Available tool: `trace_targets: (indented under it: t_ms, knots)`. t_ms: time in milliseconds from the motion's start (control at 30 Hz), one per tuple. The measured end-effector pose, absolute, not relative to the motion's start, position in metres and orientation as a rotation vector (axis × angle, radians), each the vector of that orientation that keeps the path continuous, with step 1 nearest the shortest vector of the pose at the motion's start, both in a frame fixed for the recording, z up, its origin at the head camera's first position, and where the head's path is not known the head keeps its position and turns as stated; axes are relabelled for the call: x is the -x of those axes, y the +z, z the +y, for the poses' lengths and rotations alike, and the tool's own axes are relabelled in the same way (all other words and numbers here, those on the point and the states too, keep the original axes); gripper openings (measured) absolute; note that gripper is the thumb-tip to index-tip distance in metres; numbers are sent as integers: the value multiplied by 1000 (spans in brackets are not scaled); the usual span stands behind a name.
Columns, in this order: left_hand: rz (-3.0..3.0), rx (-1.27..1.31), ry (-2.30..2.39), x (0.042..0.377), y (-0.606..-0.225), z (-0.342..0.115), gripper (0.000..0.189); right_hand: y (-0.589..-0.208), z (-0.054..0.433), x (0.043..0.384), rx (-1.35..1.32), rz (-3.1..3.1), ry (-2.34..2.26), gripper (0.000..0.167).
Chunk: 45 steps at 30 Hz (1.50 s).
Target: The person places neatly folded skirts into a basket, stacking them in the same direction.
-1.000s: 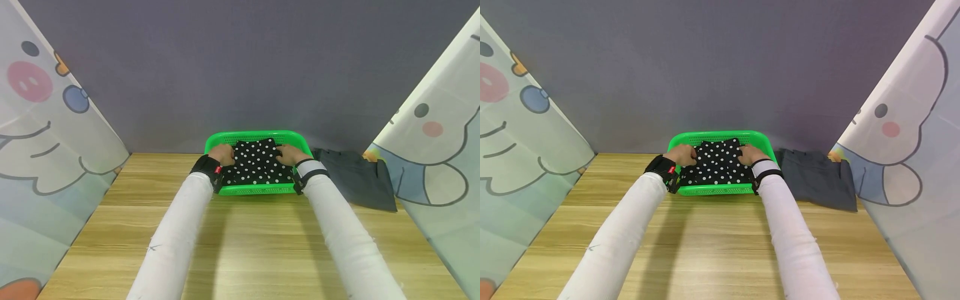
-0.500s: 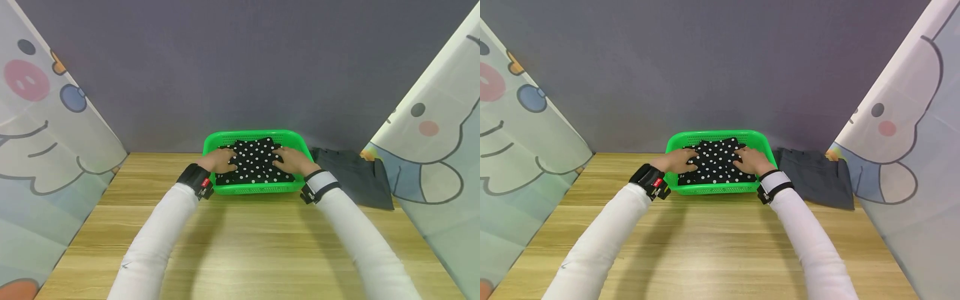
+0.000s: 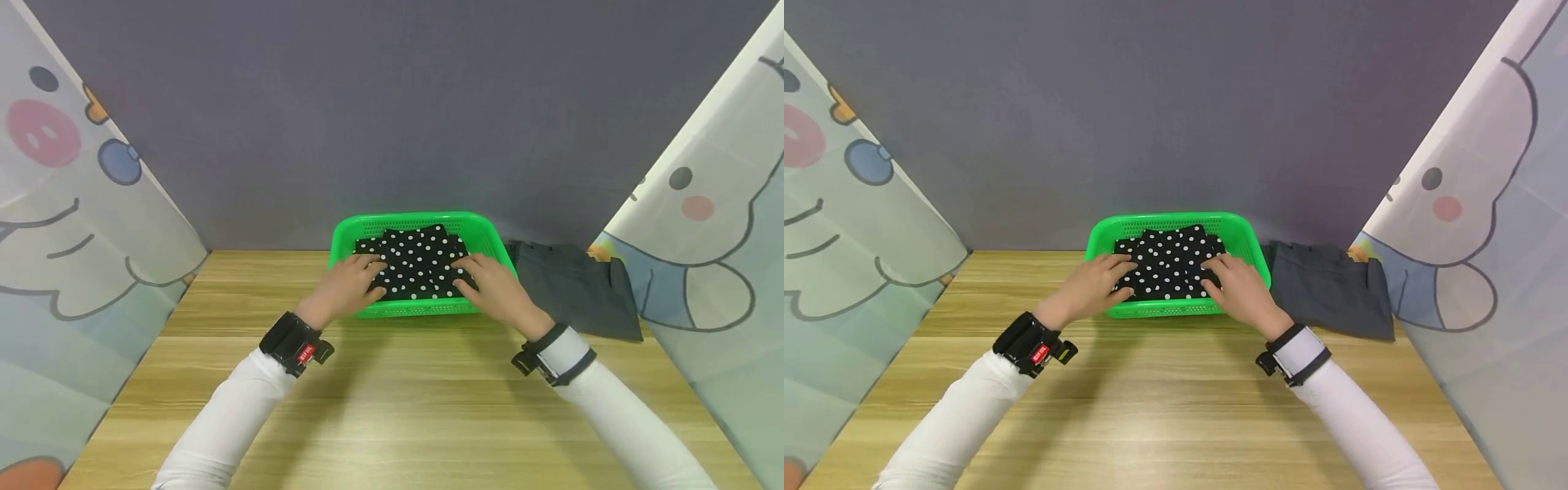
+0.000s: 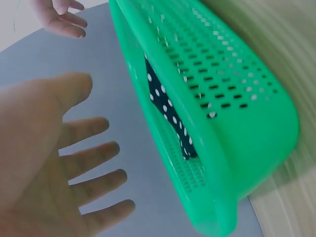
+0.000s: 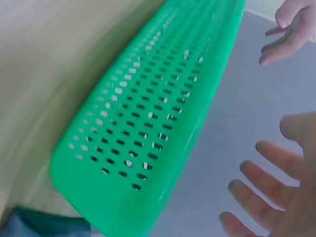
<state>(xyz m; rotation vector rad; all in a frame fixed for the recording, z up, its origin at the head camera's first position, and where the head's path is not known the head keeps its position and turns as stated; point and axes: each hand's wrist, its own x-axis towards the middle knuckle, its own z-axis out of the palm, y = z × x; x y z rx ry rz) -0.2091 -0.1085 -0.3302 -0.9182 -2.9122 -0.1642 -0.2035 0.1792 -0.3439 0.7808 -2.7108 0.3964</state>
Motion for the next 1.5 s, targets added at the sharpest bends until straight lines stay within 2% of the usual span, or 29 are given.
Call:
trace_targets:
  t_ms: [200,333,533,867,1200,1500]
  knots:
    - [-2672,975,-126,185,-341,-114,44,-355,188,181,-662,-2652,490,13]
    - [-2609,991,-122,170,-351,-121,40,-368,200,169,-591,-2577,507,10]
    - [-2558,980,-142,151,-367,-130,35,-388,229,165,-460,-2509,507,15]
    - [-2566,985,-142,133,-393,-135,31,-406,282,181,-330,-2717,542,20]
    - [-2576,992,-200,122,-410,-135,36,-422,325,210,-240,-2948,463,41]
    - [-2666,1011,-225,114,-417,-135,41,-425,336,227,-146,-3111,435,54]
